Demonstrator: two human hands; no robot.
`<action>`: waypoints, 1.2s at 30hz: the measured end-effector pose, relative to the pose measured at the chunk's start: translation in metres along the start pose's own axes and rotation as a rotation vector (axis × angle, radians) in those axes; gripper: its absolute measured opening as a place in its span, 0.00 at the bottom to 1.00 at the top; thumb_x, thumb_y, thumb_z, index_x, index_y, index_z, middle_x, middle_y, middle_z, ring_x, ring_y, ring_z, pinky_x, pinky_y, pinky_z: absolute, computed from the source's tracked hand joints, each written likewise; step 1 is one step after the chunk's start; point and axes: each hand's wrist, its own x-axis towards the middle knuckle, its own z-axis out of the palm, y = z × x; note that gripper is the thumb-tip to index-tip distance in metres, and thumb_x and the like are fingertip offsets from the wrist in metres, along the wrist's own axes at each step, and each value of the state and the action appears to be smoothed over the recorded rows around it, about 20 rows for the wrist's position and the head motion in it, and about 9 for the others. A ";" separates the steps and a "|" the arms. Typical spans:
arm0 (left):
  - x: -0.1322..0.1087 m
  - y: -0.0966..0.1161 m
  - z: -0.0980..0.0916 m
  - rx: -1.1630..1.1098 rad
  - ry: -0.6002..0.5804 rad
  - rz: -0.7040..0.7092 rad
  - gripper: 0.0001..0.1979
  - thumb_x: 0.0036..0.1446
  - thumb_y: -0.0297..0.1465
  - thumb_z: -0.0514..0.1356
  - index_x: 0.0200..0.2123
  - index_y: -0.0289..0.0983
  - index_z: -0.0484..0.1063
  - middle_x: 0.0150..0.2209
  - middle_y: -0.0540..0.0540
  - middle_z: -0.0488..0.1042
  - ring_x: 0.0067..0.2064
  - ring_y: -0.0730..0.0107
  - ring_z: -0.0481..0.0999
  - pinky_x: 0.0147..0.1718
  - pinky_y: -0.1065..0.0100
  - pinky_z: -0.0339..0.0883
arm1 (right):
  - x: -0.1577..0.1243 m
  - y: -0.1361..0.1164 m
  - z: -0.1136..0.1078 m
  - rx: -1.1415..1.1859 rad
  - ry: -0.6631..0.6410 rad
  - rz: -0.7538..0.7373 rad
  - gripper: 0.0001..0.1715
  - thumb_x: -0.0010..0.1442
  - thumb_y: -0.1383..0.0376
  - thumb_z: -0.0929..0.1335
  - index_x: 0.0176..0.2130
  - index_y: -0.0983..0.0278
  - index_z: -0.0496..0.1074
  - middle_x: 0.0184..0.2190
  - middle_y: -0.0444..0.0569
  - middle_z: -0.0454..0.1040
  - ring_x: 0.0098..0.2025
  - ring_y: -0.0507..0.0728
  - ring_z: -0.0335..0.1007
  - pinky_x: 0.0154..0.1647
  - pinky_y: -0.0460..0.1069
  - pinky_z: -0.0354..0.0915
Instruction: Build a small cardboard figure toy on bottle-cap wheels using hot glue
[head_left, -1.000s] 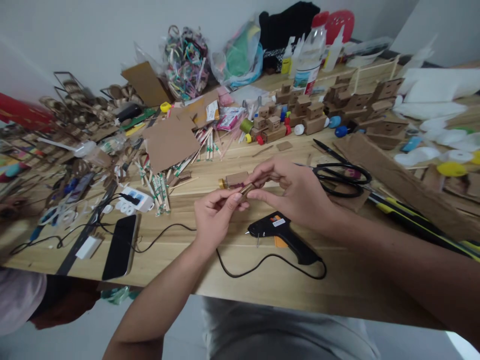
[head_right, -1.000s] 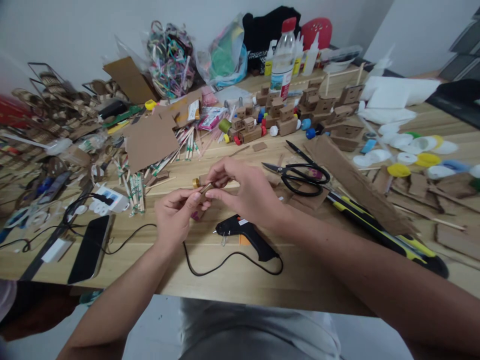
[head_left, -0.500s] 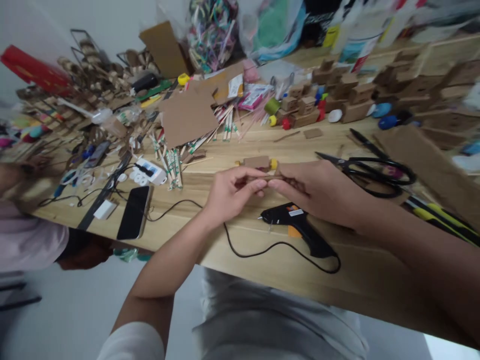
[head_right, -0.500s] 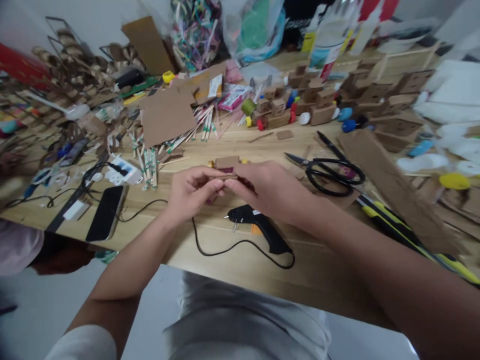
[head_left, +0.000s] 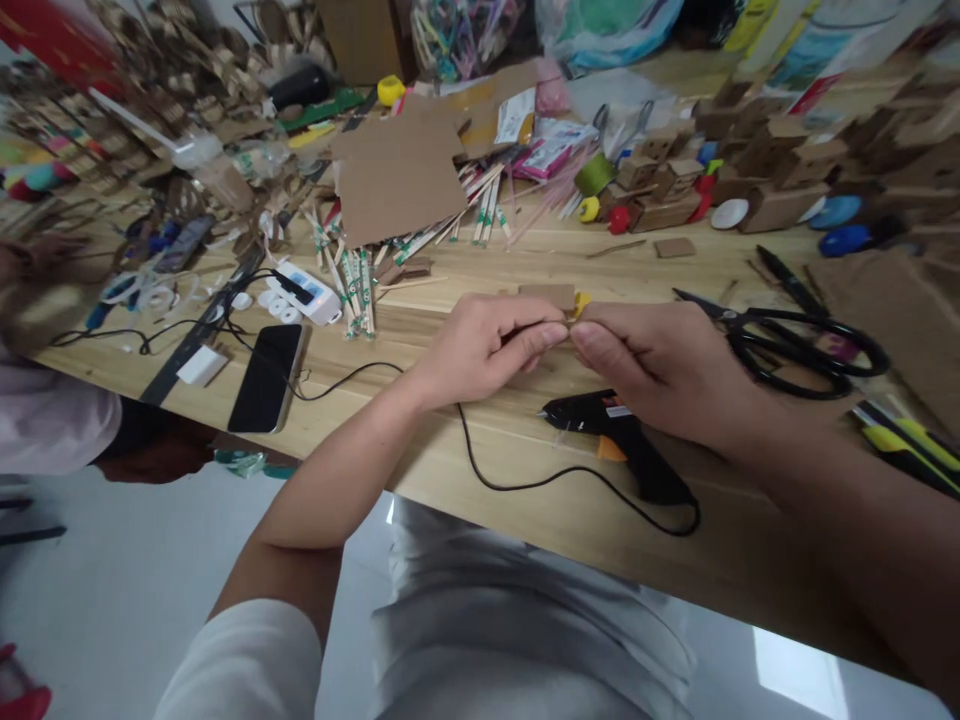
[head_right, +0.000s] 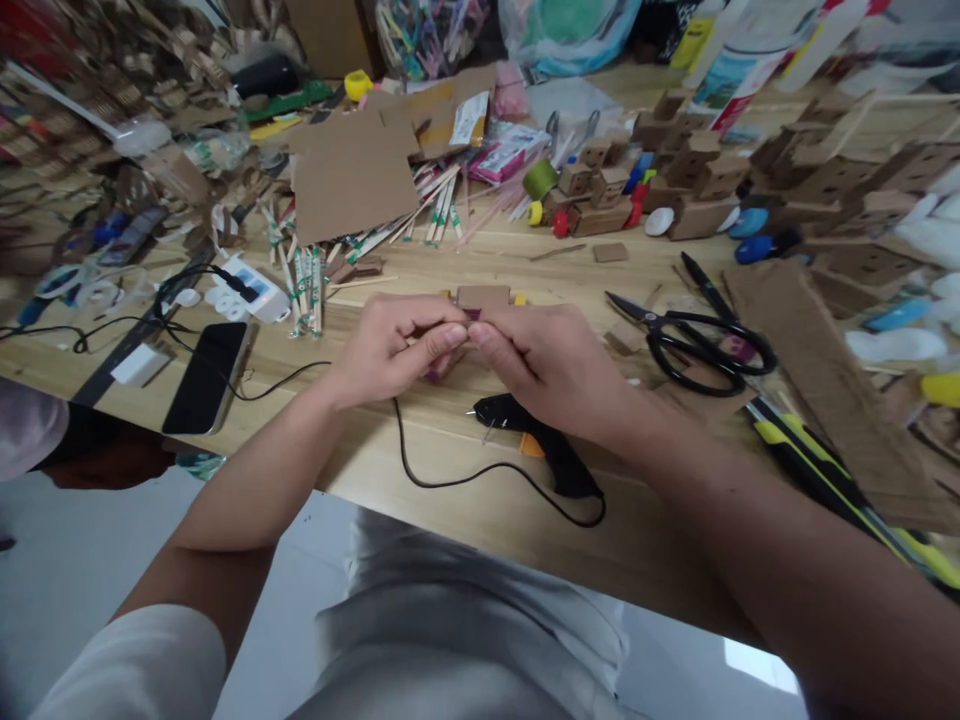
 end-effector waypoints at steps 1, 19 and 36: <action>0.001 0.000 0.000 -0.052 0.003 -0.036 0.20 0.62 0.43 0.68 0.21 0.40 0.74 0.19 0.51 0.72 0.23 0.72 0.70 0.27 0.70 0.65 | 0.001 0.000 0.001 -0.013 0.016 0.000 0.29 0.76 0.48 0.58 0.25 0.56 0.53 0.21 0.45 0.66 0.30 0.57 0.71 0.32 0.52 0.64; 0.011 -0.020 -0.021 -0.295 0.679 -0.037 0.22 0.58 0.46 0.74 0.23 0.40 0.71 0.18 0.56 0.66 0.19 0.78 0.65 0.17 0.75 0.55 | 0.045 0.003 0.017 -0.304 -0.312 0.070 0.11 0.69 0.68 0.66 0.46 0.64 0.79 0.40 0.53 0.83 0.41 0.59 0.79 0.40 0.51 0.67; 0.009 -0.031 -0.031 0.557 -0.375 -0.314 0.21 0.65 0.40 0.61 0.20 0.38 0.75 0.20 0.51 0.72 0.25 0.71 0.67 0.30 0.67 0.58 | 0.013 0.015 -0.002 -0.089 -0.094 0.309 0.13 0.67 0.65 0.66 0.31 0.63 0.76 0.23 0.43 0.72 0.28 0.53 0.68 0.31 0.48 0.58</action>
